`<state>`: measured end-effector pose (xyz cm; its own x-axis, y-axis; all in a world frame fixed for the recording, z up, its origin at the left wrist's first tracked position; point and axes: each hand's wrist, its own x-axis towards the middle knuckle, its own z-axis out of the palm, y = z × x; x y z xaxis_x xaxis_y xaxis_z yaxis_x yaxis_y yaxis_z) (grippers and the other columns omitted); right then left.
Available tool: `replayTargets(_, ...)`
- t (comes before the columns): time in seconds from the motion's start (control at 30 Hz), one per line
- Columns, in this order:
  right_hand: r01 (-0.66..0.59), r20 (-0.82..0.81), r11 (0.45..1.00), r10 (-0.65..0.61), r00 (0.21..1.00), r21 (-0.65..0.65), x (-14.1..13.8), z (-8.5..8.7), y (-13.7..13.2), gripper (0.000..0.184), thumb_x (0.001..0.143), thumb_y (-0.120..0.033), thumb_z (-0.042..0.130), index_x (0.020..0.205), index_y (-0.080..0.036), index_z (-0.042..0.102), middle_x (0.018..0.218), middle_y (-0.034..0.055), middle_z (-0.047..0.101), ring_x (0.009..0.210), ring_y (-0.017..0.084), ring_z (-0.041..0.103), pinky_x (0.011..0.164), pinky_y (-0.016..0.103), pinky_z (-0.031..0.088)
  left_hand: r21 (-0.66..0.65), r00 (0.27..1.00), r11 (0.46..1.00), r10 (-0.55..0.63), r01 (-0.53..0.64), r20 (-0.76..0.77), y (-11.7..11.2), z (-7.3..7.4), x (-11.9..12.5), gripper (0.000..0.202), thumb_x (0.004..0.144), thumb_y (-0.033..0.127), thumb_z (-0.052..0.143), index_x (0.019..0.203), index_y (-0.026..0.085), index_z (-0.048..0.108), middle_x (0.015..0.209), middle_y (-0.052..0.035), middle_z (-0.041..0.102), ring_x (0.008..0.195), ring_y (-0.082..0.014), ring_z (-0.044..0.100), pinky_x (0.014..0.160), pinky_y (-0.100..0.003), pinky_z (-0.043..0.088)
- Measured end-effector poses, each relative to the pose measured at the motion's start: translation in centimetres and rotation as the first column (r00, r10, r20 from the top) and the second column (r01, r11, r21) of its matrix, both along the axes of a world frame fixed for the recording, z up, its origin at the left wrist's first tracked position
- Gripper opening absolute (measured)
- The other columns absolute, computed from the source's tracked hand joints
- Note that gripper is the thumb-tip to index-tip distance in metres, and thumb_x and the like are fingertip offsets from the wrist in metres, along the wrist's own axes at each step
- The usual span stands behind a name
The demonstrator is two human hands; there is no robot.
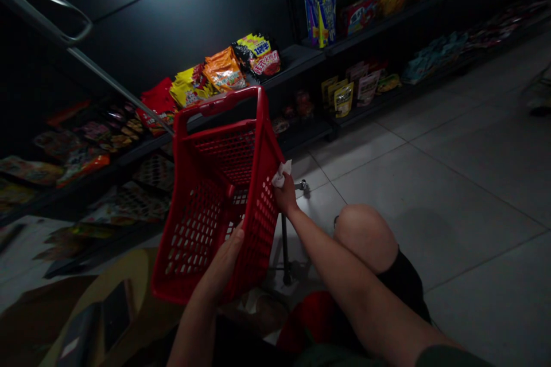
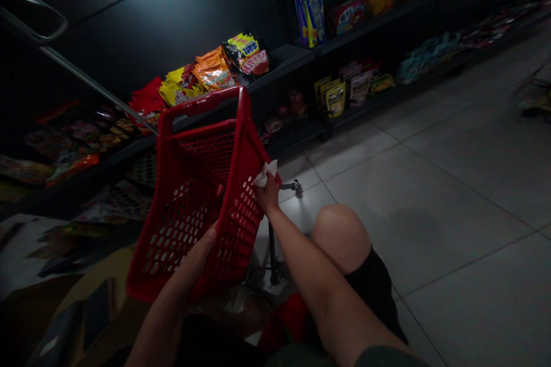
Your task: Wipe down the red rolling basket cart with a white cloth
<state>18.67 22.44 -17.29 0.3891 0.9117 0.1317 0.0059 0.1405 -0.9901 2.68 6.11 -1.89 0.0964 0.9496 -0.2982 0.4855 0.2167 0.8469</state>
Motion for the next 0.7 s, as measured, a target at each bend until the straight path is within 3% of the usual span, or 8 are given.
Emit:
replayTargets(0.17, -0.144, -0.069, 0.971, 0.133, 0.989, -0.193, 2.6, 2.2, 0.8, 0.033, 0.074, -0.027, 0.056, 0.106, -0.018, 0.059, 0.092, 0.0033, 0.068, 0.081, 0.018, 0.062, 0.073, 0.028, 0.049, -0.012, 0.998, 0.998, 0.059, -0.058, 0.012, -0.1, 0.1, -0.1, 0.070, 0.094, 0.063, 0.035, 0.148, 0.019, 0.043, 0.157, -0.0055, 0.038, 0.149, -0.0259, 0.026, 0.124, -0.044, 0.016)
replayTargets(0.23, -0.135, -0.075, 0.967, 0.121, 0.990, -0.216, 3.1, 3.3, -0.1, 0.029, 0.076, -0.028, 0.054, 0.103, -0.018, 0.060, 0.089, 0.0017, 0.067, 0.079, 0.017, 0.062, 0.071, 0.027, 0.048, -0.016, 0.996, 0.996, 0.089, -0.088, 0.031, -0.5, -0.1, -0.4, 0.070, 0.093, 0.064, 0.037, 0.147, 0.019, 0.045, 0.155, -0.0063, 0.040, 0.148, -0.0274, 0.028, 0.124, -0.045, 0.017)
replayTargets(0.3, -0.044, -0.063, 0.988, 0.035, 0.997, -0.149, 2.5, 4.7, -1.7, 0.029, 0.079, -0.029, 0.053, 0.105, -0.019, 0.059, 0.092, 0.0022, 0.068, 0.083, 0.018, 0.063, 0.075, 0.029, 0.049, -0.025, 0.994, 0.995, 0.097, -0.096, 0.042, -0.9, -0.3, -0.9, 0.071, 0.092, 0.064, 0.040, 0.146, 0.018, 0.047, 0.154, -0.0073, 0.042, 0.147, -0.0286, 0.030, 0.124, -0.046, 0.018)
replayTargets(0.37, -0.002, -0.041, 0.999, 0.003, 0.999, 0.039, 1.3, 6.4, -3.3, 0.034, 0.081, -0.029, 0.055, 0.112, -0.019, 0.058, 0.105, 0.0051, 0.067, 0.097, 0.020, 0.062, 0.087, 0.033, 0.049, -0.031, 0.996, 0.996, 0.082, -0.081, 0.043, -1.3, -0.6, -1.4, 0.072, 0.091, 0.064, 0.041, 0.145, 0.018, 0.047, 0.154, -0.0073, 0.042, 0.147, -0.0287, 0.029, 0.124, -0.046, 0.017)
replayTargets(0.47, -0.040, -0.019, 0.954, 0.047, 0.999, 0.296, -0.5, 9.1, -3.3, 0.042, 0.084, -0.030, 0.057, 0.125, -0.019, 0.054, 0.128, 0.0093, 0.060, 0.119, 0.022, 0.054, 0.106, 0.037, 0.040, -0.030, 0.998, 0.999, 0.045, -0.044, 0.053, -1.7, -0.9, -1.9, 0.070, 0.092, 0.062, 0.041, 0.146, 0.018, 0.046, 0.156, -0.0066, 0.039, 0.148, -0.0276, 0.028, 0.124, -0.045, 0.016)
replayTargets(0.63, 0.098, -0.148, 0.966, -0.064, 0.987, 0.237, 0.1, 11.3, 1.5, 0.037, 0.089, -0.030, 0.052, 0.124, -0.017, 0.054, 0.126, 0.0107, 0.060, 0.119, 0.022, 0.054, 0.109, 0.042, 0.039, -0.028, 0.998, 1.000, -0.001, 0.002, 0.070, -1.7, -1.1, -2.0, 0.066, 0.094, 0.058, 0.041, 0.148, 0.020, 0.043, 0.157, -0.0061, 0.037, 0.149, -0.0250, 0.025, 0.125, -0.044, 0.012)
replayTargets(0.7, 0.086, -0.153, 0.970, -0.052, 0.987, 0.226, 0.4, 11.8, 1.5, 0.041, 0.088, -0.028, 0.051, 0.128, -0.016, 0.052, 0.131, 0.0113, 0.058, 0.124, 0.022, 0.052, 0.112, 0.042, 0.036, -0.021, 0.998, 1.000, -0.010, 0.011, 0.059, -1.4, -1.3, -2.0, 0.066, 0.095, 0.057, 0.041, 0.148, 0.019, 0.043, 0.158, -0.0057, 0.033, 0.150, -0.0231, 0.020, 0.125, -0.042, 0.008)
